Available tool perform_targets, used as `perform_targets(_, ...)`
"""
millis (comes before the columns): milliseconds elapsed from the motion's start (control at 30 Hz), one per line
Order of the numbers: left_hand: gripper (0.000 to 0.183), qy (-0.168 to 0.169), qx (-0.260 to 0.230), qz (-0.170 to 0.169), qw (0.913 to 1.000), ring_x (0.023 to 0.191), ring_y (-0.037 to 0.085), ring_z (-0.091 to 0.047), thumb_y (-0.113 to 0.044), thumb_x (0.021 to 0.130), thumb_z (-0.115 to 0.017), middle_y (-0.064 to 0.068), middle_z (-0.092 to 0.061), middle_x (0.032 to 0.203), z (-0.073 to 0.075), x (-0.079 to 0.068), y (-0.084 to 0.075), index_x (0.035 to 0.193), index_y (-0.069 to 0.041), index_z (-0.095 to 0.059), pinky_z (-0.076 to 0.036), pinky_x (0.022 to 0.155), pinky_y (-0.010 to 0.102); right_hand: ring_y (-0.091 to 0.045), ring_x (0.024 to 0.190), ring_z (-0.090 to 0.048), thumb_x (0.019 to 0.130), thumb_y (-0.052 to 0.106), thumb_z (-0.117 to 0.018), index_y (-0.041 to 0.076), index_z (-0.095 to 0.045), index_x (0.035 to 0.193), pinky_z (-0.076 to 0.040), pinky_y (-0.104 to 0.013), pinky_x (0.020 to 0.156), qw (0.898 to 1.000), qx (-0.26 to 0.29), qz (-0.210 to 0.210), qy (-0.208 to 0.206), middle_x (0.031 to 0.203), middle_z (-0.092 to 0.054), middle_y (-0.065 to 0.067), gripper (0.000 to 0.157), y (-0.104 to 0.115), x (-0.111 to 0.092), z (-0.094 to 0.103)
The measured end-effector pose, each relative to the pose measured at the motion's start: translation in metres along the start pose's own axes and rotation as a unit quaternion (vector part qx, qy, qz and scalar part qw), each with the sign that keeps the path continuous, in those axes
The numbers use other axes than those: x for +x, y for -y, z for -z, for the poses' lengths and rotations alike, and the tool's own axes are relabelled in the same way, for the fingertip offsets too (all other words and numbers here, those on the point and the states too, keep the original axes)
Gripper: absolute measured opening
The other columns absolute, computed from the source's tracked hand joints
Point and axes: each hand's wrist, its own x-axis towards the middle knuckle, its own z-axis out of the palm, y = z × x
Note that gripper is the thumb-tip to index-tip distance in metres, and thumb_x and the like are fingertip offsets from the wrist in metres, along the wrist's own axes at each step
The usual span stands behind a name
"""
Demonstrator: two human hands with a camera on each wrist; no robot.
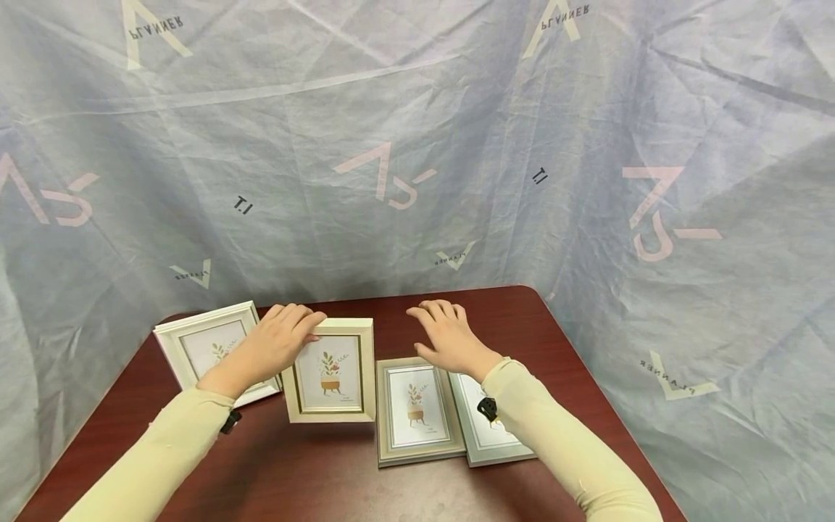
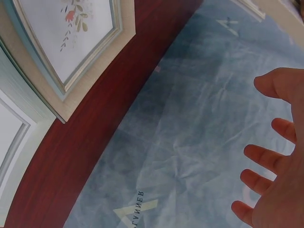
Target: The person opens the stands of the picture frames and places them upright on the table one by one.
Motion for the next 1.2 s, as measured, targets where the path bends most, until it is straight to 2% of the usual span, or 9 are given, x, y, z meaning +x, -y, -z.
perform_targets(100, 0.021, 0.024, -0.029, 0.009, 0.9993, 0.083, 0.028, -0.054, -0.019, 0.100, -0.052, 0.009, -0.055, 0.093, 0.004, 0.000, 0.000, 0.114, -0.003, -0.056, -0.043, 0.072, 0.041, -0.036, 0.129, -0.039, 0.090, 0.026, -0.069, 0.009, -0.050, 0.140, -0.029, -0.059, 0.099, 1.000, 0.000, 0.003, 0.004, 0.138, -0.048, -0.017, 0.056, -0.001, -0.001, -0.002)
perform_targets(200, 0.028, 0.047, -0.061, 0.016, 0.9969, 0.087, 0.026, -0.054, -0.010, 0.091, -0.067, 0.006, -0.055, 0.095, 0.008, 0.002, 0.000, 0.117, -0.006, -0.057, -0.043, 0.077, 0.042, -0.036, 0.129, -0.039, 0.090, 0.026, -0.069, 0.009, -0.050, 0.140, -0.029, -0.059, 0.099, 1.000, 0.002, 0.006, 0.004, 0.138, -0.048, -0.017, 0.056, -0.001, -0.002, -0.002)
perform_targets(333, 0.036, 0.064, -0.090, 0.013, 0.9938, 0.089, 0.024, -0.053, -0.007, 0.086, -0.075, 0.003, -0.055, 0.097, 0.011, 0.005, -0.002, 0.118, -0.010, -0.058, -0.043, 0.081, 0.042, -0.036, 0.129, -0.039, 0.089, 0.024, -0.070, 0.009, -0.049, 0.139, -0.028, -0.060, 0.099, 1.000, 0.008, 0.019, 0.003, 0.138, -0.048, -0.016, 0.056, -0.001, -0.003, -0.002)
perform_targets(600, 0.036, 0.076, -0.080, -0.026, 0.9935, 0.089, 0.023, -0.054, -0.013, 0.081, -0.081, 0.002, -0.057, 0.097, 0.014, 0.014, -0.004, 0.113, -0.017, -0.064, -0.043, 0.081, 0.039, -0.035, 0.130, -0.038, 0.087, 0.021, -0.071, 0.008, -0.049, 0.138, -0.030, -0.058, 0.098, 0.998, 0.013, 0.062, -0.014, 0.137, -0.048, -0.014, 0.057, -0.003, -0.005, -0.001)
perform_targets(700, 0.035, 0.076, -0.069, -0.051, 0.9935, 0.091, 0.024, -0.055, -0.009, 0.080, -0.081, 0.003, -0.058, 0.097, 0.013, 0.016, -0.003, 0.110, -0.019, -0.067, -0.044, 0.082, 0.039, -0.035, 0.130, -0.039, 0.086, 0.020, -0.072, 0.008, -0.050, 0.138, -0.030, -0.058, 0.098, 0.997, 0.013, 0.074, -0.021, 0.137, -0.048, -0.014, 0.057, -0.003, -0.006, -0.002)
perform_targets(967, 0.034, 0.028, -0.066, -0.119, 0.9902, 0.085, 0.023, -0.056, -0.001, 0.078, -0.078, 0.004, -0.058, 0.094, 0.007, 0.017, -0.002, 0.103, -0.022, -0.070, -0.047, 0.080, 0.037, -0.034, 0.128, -0.042, 0.084, 0.017, -0.074, 0.008, -0.053, 0.134, -0.031, -0.057, 0.099, 0.990, 0.014, 0.132, -0.035, 0.135, -0.050, -0.014, 0.055, -0.002, -0.008, -0.007)
perform_targets(1100, 0.034, 0.007, -0.081, -0.139, 0.9869, 0.087, 0.023, -0.059, -0.001, 0.077, -0.078, 0.004, -0.060, 0.096, 0.003, 0.017, -0.004, 0.104, -0.021, -0.069, -0.050, 0.083, 0.038, -0.031, 0.127, -0.043, 0.084, 0.020, -0.073, 0.011, -0.053, 0.133, -0.033, -0.053, 0.098, 0.984, -0.003, 0.173, -0.042, 0.136, -0.051, -0.012, 0.054, -0.002, -0.008, -0.011)
perform_targets(1200, 0.033, 0.006, -0.092, -0.144, 0.9853, 0.090, 0.024, -0.060, 0.000, 0.079, -0.075, 0.005, -0.061, 0.099, 0.001, 0.016, -0.005, 0.104, -0.020, -0.069, -0.050, 0.085, 0.038, -0.030, 0.127, -0.043, 0.083, 0.021, -0.074, 0.012, -0.054, 0.133, -0.034, -0.050, 0.098, 0.980, 0.001, 0.195, -0.045, 0.136, -0.052, -0.010, 0.054, 0.000, -0.008, -0.012)
